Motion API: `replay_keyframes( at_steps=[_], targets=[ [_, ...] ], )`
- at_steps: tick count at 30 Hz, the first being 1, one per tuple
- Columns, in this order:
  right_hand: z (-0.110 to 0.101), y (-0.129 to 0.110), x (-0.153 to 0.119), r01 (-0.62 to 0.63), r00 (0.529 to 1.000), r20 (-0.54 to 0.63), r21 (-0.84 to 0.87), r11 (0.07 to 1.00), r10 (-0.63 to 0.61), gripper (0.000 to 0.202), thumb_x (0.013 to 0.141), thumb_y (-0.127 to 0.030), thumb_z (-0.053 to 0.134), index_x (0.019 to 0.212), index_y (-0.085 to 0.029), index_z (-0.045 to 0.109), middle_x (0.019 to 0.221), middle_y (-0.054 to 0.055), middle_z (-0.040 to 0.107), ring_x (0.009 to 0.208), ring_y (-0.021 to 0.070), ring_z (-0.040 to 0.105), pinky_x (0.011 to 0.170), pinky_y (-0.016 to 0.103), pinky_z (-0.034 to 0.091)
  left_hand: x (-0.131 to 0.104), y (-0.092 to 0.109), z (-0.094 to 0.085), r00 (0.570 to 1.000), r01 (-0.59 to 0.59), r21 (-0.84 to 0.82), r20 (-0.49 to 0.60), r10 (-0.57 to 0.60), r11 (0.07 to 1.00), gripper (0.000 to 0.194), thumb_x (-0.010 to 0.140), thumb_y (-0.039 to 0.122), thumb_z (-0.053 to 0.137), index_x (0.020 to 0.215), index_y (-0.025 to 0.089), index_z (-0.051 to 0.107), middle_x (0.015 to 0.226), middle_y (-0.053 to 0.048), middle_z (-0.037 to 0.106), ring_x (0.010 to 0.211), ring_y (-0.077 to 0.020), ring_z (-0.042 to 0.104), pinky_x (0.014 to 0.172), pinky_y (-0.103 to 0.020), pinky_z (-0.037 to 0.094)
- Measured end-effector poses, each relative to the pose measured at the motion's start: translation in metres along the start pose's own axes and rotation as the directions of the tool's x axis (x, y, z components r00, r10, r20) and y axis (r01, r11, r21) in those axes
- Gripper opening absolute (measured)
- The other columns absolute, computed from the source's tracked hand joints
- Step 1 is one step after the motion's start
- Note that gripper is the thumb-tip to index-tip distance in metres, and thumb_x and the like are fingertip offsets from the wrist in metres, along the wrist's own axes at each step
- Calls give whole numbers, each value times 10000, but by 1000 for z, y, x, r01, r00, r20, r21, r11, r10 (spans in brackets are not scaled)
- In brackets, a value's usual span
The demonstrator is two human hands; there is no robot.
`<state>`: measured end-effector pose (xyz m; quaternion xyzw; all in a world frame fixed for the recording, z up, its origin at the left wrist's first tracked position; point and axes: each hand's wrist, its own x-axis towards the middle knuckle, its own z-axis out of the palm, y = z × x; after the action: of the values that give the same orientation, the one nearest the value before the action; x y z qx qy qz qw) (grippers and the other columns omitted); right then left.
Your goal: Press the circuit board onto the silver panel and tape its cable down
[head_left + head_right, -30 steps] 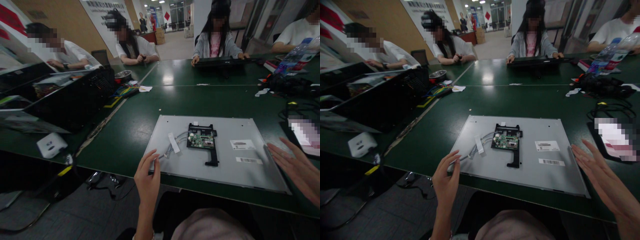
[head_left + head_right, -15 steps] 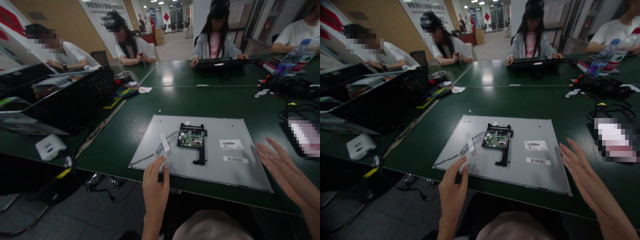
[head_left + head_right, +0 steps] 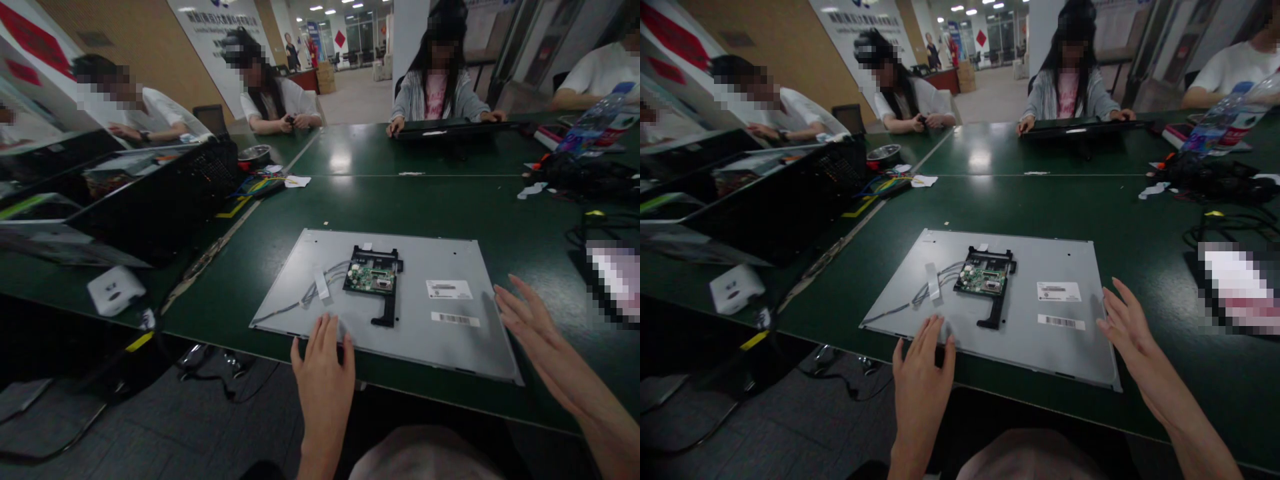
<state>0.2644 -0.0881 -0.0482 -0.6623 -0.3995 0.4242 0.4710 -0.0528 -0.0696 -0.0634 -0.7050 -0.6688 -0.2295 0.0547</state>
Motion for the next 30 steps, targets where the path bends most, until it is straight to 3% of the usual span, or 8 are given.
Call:
replay_keyframes(
  at_steps=[12,21,30],
  targets=[
    [26,6,13,95,984,153,-52,994,-86,861,887,-580,569,1572,-371,92,1645,106,268,1492,307,255,1183,539,253,12,1,3,995,70,216,61,-85,974,469,980,374,434,1347,118,574,1426,-254,529,1357,-393,461,1075,-763,203],
    [55,2,20,236,930,295,-27,971,-218,822,944,-530,504,1584,-323,31,1673,116,163,1515,312,198,1203,530,223,28,-10,3,987,101,323,87,-135,941,538,993,390,381,1393,69,544,1466,-320,446,1383,-428,408,1031,-787,222],
    [70,0,36,275,885,418,-108,955,-208,854,936,-522,525,1588,-328,9,1677,102,132,1513,332,203,1200,556,233,42,-27,5,977,140,345,107,-187,928,564,994,403,365,1414,60,521,1480,-328,420,1401,-438,376,1032,-789,209]
  ],
)
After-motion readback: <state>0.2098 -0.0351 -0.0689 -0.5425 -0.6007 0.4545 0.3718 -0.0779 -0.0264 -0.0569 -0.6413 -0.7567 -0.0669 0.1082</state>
